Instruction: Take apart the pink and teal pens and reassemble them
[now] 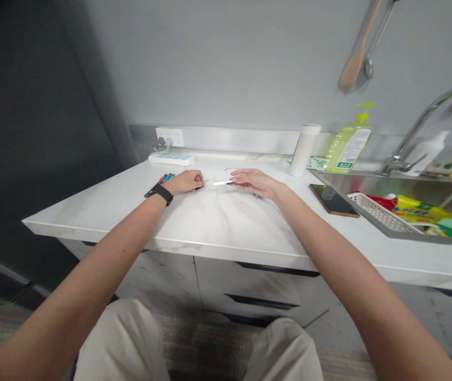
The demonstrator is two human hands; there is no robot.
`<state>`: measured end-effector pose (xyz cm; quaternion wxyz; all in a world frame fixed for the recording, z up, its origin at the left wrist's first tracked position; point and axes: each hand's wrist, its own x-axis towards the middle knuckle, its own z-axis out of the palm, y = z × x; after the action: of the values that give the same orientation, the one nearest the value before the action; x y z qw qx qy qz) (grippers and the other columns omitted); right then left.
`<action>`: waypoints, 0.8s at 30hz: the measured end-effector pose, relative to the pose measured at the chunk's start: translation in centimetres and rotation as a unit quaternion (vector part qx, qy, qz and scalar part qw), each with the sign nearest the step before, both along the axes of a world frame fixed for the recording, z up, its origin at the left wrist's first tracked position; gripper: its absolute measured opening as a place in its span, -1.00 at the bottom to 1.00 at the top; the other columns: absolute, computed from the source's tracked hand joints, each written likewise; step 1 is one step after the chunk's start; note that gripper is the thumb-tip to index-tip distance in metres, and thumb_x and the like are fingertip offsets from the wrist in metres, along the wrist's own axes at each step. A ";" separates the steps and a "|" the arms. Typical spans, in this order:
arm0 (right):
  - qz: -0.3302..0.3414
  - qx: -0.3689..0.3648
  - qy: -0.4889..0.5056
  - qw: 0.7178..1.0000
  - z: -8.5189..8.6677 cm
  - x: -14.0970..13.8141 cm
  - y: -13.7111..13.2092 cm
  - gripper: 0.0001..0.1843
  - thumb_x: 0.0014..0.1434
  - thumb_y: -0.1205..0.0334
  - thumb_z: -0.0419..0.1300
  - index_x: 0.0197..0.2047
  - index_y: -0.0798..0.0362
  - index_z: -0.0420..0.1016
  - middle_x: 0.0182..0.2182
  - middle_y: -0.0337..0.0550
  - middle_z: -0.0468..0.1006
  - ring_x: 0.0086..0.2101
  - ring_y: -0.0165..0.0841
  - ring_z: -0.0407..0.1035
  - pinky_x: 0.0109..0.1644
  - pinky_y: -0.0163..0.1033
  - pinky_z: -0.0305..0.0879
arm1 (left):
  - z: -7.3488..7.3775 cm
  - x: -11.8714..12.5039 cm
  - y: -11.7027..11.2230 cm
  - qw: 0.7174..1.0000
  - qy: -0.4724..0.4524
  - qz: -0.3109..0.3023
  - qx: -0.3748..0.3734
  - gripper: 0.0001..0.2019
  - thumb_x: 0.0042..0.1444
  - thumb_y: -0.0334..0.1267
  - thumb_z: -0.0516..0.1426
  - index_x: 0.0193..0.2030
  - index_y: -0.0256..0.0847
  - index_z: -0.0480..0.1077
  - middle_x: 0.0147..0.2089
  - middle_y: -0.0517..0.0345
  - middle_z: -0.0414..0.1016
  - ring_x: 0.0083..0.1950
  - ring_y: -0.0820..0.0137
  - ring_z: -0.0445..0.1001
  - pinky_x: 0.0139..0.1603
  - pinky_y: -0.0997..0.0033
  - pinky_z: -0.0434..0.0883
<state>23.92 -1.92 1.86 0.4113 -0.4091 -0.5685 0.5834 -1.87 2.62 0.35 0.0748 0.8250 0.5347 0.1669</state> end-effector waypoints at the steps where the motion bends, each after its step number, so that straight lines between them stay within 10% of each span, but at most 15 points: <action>1: -0.001 -0.006 -0.002 1.000 0.0 0.0 0.0 -0.87 0.15 0.52 0.16 -0.25 0.17 0.49 -0.41 -0.17 0.56 -0.50 -0.59 0.43 -0.39 -0.56 0.42 | 0.0 0.0 0.0 1.000 0.003 -0.001 -0.001 -0.81 0.00 -0.28 0.11 -0.23 -0.23 0.43 -0.26 0.11 0.54 -0.27 0.39 0.47 -0.26 0.50 0.34; 24: -0.026 -0.018 0.022 0.999 -0.1 0.2 0.2 -0.86 0.19 0.53 0.11 -0.30 0.17 0.45 -0.54 -0.26 0.45 -0.61 -0.63 0.31 -0.53 -0.58 0.30 | 0.4 0.1 -0.8 1.000 0.004 0.000 -0.009 -0.80 0.03 -0.27 0.11 -0.18 -0.22 0.40 -0.25 0.11 0.53 -0.28 0.39 0.46 -0.26 0.49 0.33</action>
<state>24.07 -1.72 1.81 0.4312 -0.4184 -0.5377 0.5915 -1.81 1.82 0.78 0.0797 0.8250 0.5364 0.1589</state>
